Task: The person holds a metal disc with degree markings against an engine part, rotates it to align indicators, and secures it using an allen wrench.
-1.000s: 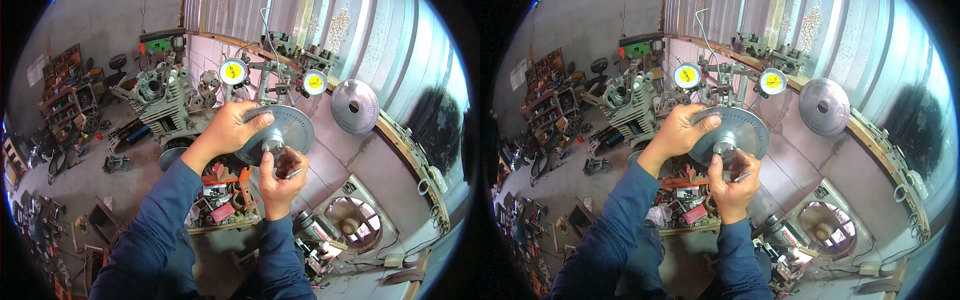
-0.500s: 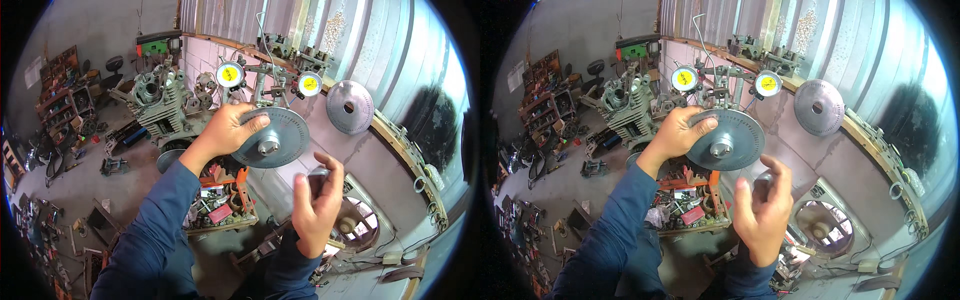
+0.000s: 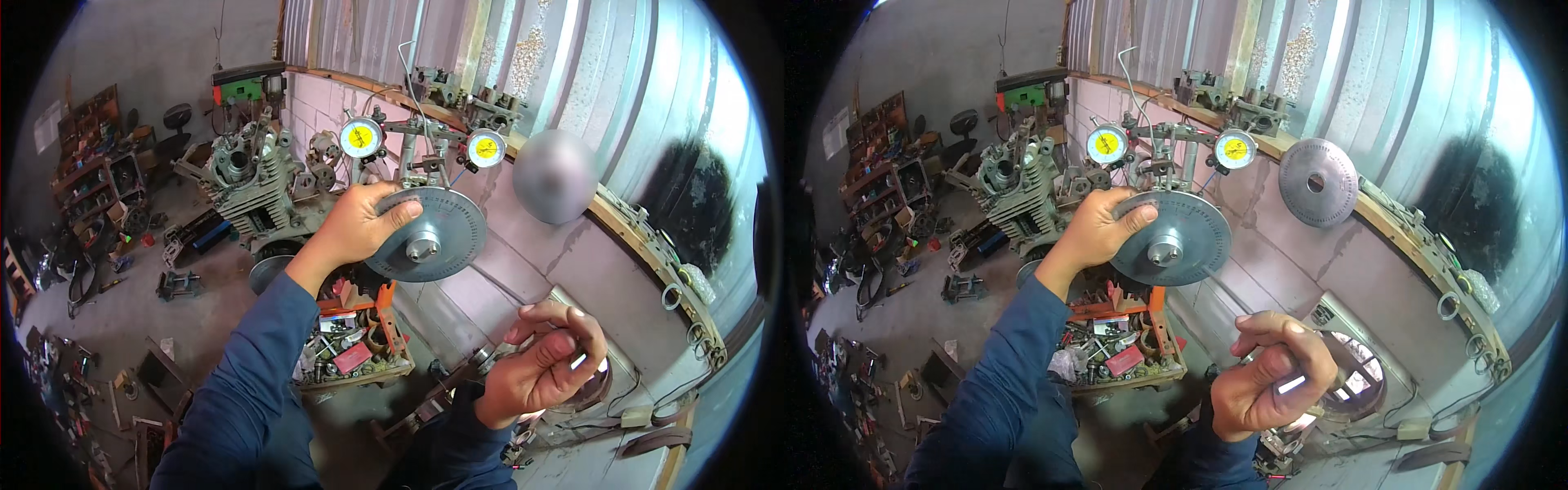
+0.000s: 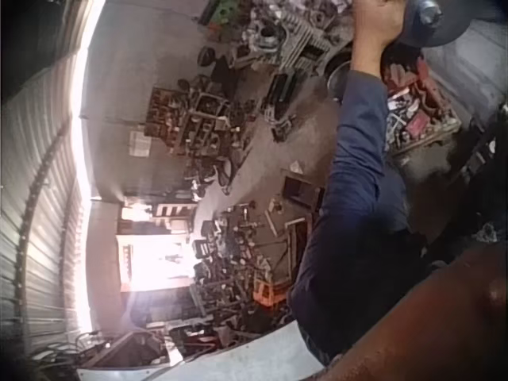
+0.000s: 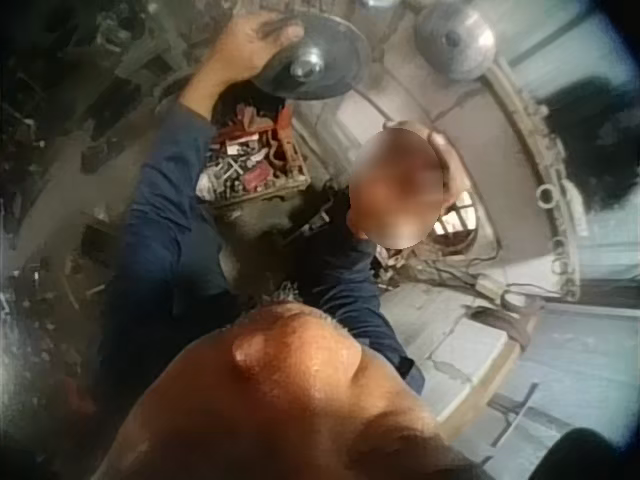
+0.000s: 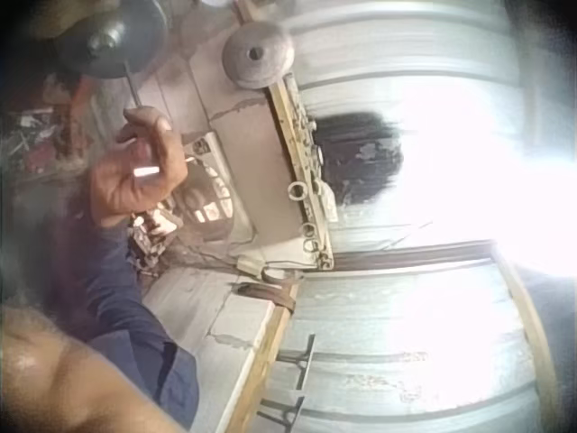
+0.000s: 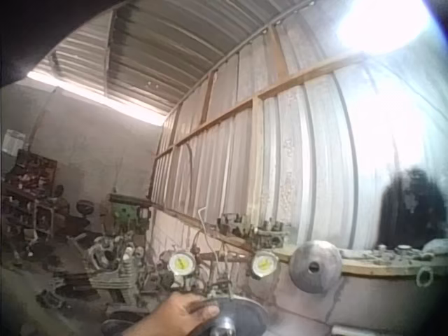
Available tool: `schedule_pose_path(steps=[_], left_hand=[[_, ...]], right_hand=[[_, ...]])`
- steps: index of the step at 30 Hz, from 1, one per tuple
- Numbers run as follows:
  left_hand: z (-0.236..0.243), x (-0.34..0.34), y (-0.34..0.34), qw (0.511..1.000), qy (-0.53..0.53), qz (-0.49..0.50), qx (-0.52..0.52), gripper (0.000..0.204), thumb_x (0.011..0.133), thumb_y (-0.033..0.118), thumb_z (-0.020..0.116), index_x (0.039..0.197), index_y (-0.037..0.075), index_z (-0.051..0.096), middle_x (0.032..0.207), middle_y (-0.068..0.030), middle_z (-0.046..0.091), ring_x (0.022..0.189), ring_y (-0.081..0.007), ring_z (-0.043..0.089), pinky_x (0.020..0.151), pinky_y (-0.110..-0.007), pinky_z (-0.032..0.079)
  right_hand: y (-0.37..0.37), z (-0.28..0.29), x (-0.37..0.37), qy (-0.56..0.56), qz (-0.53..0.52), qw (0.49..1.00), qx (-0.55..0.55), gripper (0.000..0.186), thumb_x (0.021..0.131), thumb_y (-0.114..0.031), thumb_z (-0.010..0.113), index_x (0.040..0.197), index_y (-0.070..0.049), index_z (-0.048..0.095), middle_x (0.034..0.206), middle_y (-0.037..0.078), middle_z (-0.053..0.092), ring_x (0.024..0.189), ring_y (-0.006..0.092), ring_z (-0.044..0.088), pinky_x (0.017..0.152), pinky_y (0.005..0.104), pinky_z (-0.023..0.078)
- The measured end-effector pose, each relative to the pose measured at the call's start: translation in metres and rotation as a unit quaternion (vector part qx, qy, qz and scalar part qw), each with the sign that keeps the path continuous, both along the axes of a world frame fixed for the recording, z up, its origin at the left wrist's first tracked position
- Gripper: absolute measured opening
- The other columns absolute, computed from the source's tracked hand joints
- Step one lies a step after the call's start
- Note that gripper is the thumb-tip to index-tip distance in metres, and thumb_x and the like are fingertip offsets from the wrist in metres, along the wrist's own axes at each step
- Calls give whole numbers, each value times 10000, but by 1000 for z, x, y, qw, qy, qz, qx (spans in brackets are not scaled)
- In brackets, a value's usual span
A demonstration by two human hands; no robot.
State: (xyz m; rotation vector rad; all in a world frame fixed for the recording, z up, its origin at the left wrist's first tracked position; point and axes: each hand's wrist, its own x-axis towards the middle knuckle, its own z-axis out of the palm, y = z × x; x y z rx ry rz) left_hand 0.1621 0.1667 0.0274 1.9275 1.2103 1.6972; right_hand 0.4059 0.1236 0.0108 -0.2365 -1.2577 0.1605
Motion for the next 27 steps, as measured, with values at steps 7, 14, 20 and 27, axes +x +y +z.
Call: schedule_pose_path(steps=[7,14,20,27], left_hand=[[-1,-2,-1,999,15,22,-20,373,970,333,709,1048,-31,707,858,-75,702,787,-102,624,720,-318,519],[0,1,-1,1000,-3,0,-18,356,968,315,717,1059,-29,712,866,-67,715,797,-92,627,725,-302,524],[0,-1,-1,1000,10,17,-14,349,965,309,722,1055,-28,713,869,-60,721,795,-84,626,724,-299,527],[-4,-3,2,1000,3,13,-3,346,963,310,725,1040,-28,711,848,-49,714,788,-78,616,712,-294,525]], right_hand=[[6,-7,-14,29,2,1000,12,192,1092,-132,424,1269,-57,421,902,173,627,577,142,530,532,244,462],[17,-11,-24,36,27,998,51,149,1064,-75,479,1212,-67,464,880,167,595,621,155,546,509,235,449],[17,-11,-25,13,10,999,47,122,1061,-88,501,1177,-60,476,876,152,603,616,139,537,510,232,444],[19,-13,-26,9,16,999,39,120,1059,-85,507,1169,-52,473,873,154,612,615,133,531,512,231,441]])
